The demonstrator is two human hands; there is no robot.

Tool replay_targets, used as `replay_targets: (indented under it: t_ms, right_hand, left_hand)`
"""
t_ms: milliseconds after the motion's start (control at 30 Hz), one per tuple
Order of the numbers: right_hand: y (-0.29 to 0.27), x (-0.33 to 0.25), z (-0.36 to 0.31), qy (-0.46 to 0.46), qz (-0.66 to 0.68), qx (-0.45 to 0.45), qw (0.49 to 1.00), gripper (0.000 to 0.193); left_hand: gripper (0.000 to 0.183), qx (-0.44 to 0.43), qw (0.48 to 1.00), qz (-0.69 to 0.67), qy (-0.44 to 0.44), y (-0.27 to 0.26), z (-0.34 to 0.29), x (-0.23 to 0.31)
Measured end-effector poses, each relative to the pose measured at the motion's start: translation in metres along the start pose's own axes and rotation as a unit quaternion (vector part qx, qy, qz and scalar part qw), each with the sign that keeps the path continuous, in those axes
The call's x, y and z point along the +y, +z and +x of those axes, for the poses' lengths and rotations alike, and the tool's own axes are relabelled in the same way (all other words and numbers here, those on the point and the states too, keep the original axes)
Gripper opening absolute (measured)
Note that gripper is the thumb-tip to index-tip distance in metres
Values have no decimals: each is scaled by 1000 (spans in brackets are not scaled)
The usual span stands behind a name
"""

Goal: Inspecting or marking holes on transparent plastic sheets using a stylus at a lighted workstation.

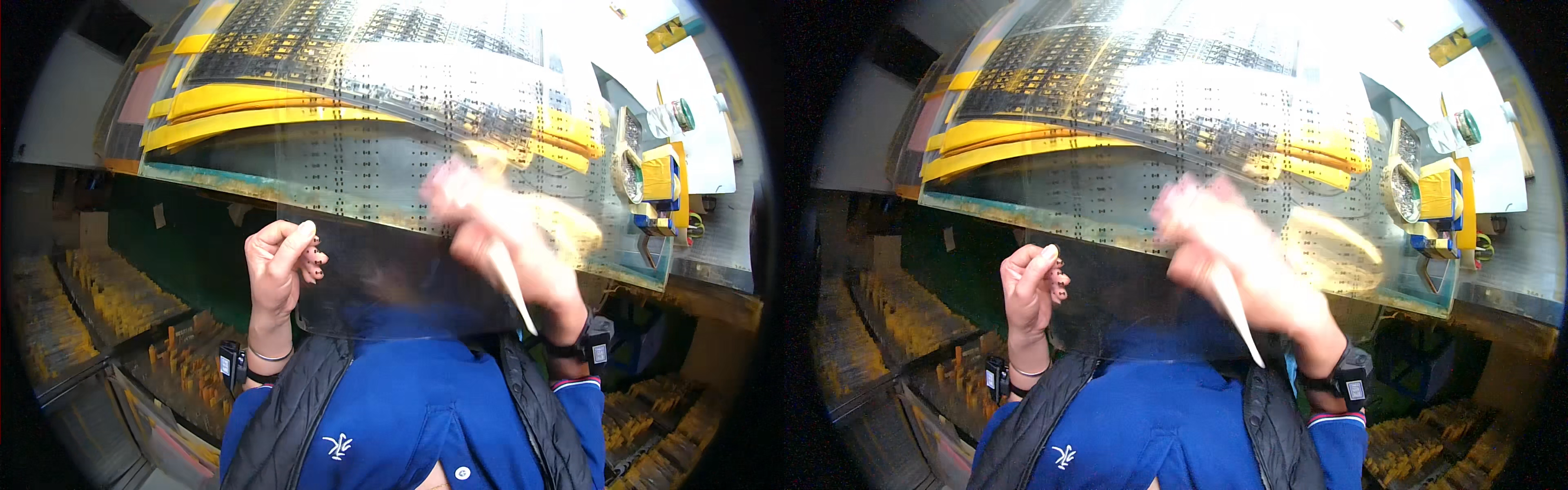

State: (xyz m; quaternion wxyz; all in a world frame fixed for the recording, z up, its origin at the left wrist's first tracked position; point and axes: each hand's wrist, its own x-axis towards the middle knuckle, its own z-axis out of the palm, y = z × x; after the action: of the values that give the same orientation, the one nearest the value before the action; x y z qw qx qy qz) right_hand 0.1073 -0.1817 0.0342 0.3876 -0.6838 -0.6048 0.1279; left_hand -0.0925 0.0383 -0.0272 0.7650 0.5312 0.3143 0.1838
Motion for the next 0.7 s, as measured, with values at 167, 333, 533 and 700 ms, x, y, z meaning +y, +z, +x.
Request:
replay_targets:
  t_ms: [167, 333, 533, 700]
  right_hand:
    - [-5, -11, -26, 126, 455, 59, 879, 41]
    - [-5, -4, -30, 223, 250, 277, 900, 56]
    - [20, -15, -9, 308, 315, 125, 889, 16]
    - [34, -7, 3, 300, 251, 153, 908, 12]
  left_hand:
    - [20, 8, 1000, 0, 11, 5, 2, 3]
    - [20, 4, 1000, 10, 30, 15, 5, 4]
    - [18, 0, 998, 19, 54, 24, 10, -2]
    - [18, -1, 999, 21, 50, 25, 11, -4]
